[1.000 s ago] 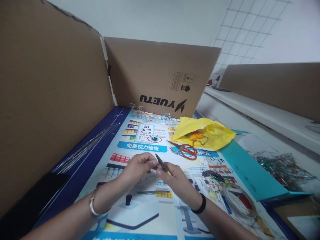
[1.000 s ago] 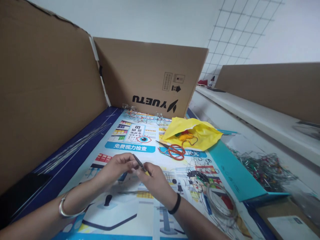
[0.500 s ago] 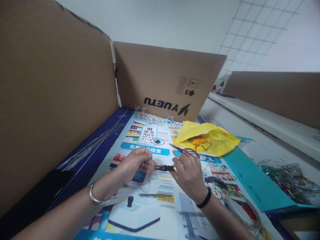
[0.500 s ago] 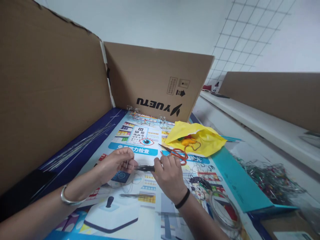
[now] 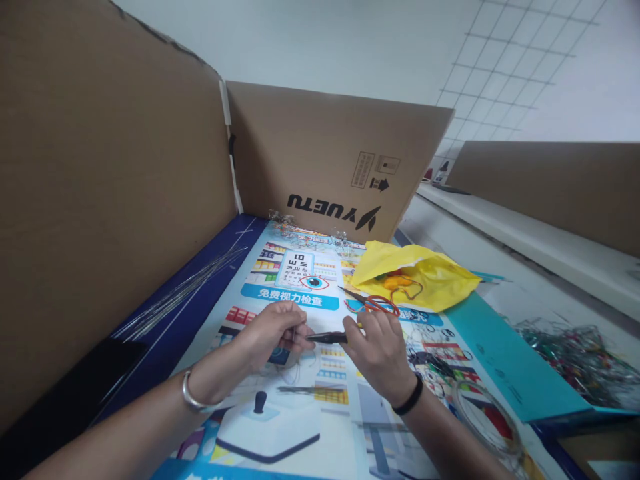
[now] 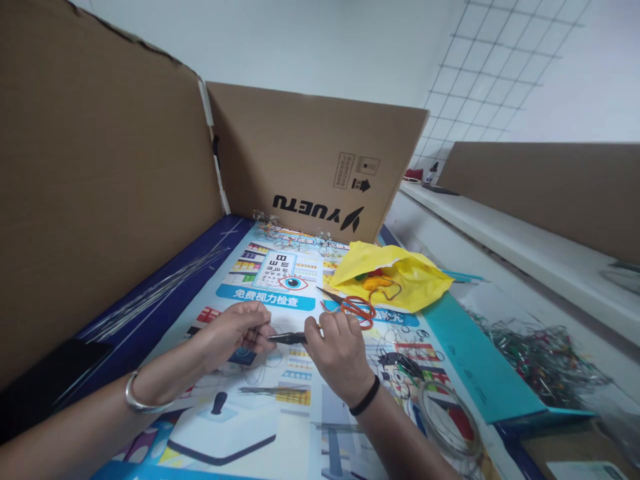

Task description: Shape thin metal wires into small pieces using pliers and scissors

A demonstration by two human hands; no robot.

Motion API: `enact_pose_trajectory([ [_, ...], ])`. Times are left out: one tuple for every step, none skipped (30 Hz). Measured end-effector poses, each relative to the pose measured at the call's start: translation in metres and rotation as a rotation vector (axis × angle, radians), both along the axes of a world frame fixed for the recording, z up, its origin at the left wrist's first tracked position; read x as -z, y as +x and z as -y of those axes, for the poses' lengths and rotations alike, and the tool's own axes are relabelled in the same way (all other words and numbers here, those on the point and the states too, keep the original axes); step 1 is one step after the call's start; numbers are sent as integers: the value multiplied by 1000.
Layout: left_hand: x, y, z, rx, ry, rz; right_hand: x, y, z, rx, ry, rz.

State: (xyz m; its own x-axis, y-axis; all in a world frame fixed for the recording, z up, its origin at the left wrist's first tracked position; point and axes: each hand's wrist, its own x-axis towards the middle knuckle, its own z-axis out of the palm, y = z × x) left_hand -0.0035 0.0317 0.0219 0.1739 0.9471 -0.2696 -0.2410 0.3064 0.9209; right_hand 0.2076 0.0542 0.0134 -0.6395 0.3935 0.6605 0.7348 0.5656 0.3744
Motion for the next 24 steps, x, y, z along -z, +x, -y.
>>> enact_pose_trajectory([
  [-1,0,0,2,-1,1,0,0,0,-1,2,3],
  [-1,0,1,4,2,3,-1,0,0,0,1,7],
  [-2,1,1,6,9,5,-1,0,0,1,0,13],
  [-3,1,1,6,17,6,-1,1,0,3,-2,19],
  [-3,1,2,7,25,6,-1,1,0,3,-8,25],
  [-3,2,2,6,36,3,-1,2,-1,5,-17,29],
  [-3,2,2,3,47,-4,0,2,-1,6,-29,30],
  [-4,2,2,-1,59,-18,0,2,-2,4,-44,30],
  [-4,3,2,-4,73,-37,0,2,-2,-1,-62,31],
  [-5,3,2,-5,91,-64,1,2,-2,-6,-83,32],
  [-6,3,1,-5,118,-97,1,2,-3,-11,-110,35],
  [-8,3,1,-1,160,-138,1,2,-3,-17,-143,37],
  [-9,2,1,9,215,-187,1,1,-3,-22,-182,40],
  [-11,2,1,22,279,-240,2,1,-3,-24,-224,39],
  [-12,1,0,36,344,-295,2,1,-3,-24,-270,36],
  [-13,0,1,51,406,-350,2,0,-4,-20,-316,33],
  [-14,-1,1,64,458,-403,2,0,-4,-13,-359,33],
  [-15,-2,1,74,493,-451,1,0,-3,-2,-398,36],
  [-16,-3,2,81,517,-492,1,0,-3,10,-433,43],
  [-17,-4,3,86,535,-528,0,0,-3,22,-461,48],
  [-18,-5,3,92,550,-557,-1,0,-3,31,-486,53],
  [-18,-5,4,98,562,-577,-2,0,-3,38,-506,54],
  [-18,-5,4,103,572,-588,-3,0,-2,41,-526,53],
  [-19,-6,5,106,580,-592,-4,0,-2,41,-545,51],
])
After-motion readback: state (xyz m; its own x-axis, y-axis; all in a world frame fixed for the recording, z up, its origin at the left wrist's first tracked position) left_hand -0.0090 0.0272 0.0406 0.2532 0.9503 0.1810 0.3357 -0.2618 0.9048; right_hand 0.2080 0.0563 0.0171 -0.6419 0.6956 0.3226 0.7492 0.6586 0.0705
